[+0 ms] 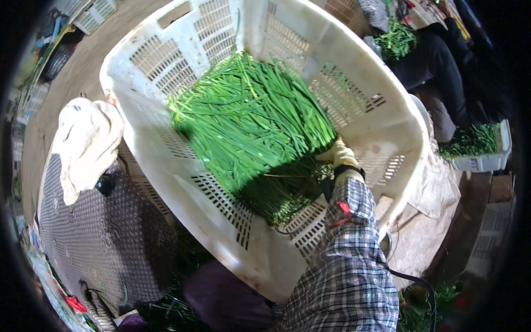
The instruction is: Sorting through green leaf vegetables and bundling them together with red ties.
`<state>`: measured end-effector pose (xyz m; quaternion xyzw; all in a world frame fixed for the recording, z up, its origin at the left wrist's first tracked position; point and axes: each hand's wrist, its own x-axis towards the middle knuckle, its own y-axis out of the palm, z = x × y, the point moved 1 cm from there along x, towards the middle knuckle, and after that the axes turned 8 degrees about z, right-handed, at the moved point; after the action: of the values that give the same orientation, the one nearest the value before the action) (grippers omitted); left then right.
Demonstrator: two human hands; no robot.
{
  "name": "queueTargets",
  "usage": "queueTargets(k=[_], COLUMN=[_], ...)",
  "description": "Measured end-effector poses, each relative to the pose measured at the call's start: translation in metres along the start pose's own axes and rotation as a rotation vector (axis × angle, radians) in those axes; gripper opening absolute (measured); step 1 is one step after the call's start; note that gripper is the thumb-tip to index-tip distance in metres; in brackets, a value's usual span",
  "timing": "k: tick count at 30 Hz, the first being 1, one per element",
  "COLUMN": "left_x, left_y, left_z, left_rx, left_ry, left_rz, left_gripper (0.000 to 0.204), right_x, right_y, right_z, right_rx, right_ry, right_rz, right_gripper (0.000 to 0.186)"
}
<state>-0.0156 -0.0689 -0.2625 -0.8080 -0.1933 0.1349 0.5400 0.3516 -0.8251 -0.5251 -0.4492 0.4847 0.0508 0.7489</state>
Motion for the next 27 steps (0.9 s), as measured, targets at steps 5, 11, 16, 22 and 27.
queueTargets(k=[5,11,16,22,27], left_x=[-0.008,0.012,0.009,0.024,0.018], left_y=[-0.003,0.023,0.014,0.053,0.018], left_z=[-0.002,-0.007,-0.010,-0.008,-0.007], left_rx=[0.039,0.033,0.067,-0.006,0.095], left_ry=[-0.019,0.008,0.016,0.043,0.028], left_rz=[-0.041,-0.047,-0.087,-0.072,-0.111], left_gripper=[0.041,0.038,0.037,0.035,0.033], right_x=[0.002,0.001,-0.020,0.040,-0.008], right_y=[0.001,0.006,0.036,-0.007,0.023], right_z=[0.009,0.006,0.033,-0.025,0.022], right_rx=[0.028,-0.065,-0.033,0.394,0.033], right_ry=[0.036,0.068,0.181,0.112,-0.056], right_rz=[0.086,0.133,0.003,0.020,0.185], right_gripper=[0.134,0.137,0.159,0.141,0.064])
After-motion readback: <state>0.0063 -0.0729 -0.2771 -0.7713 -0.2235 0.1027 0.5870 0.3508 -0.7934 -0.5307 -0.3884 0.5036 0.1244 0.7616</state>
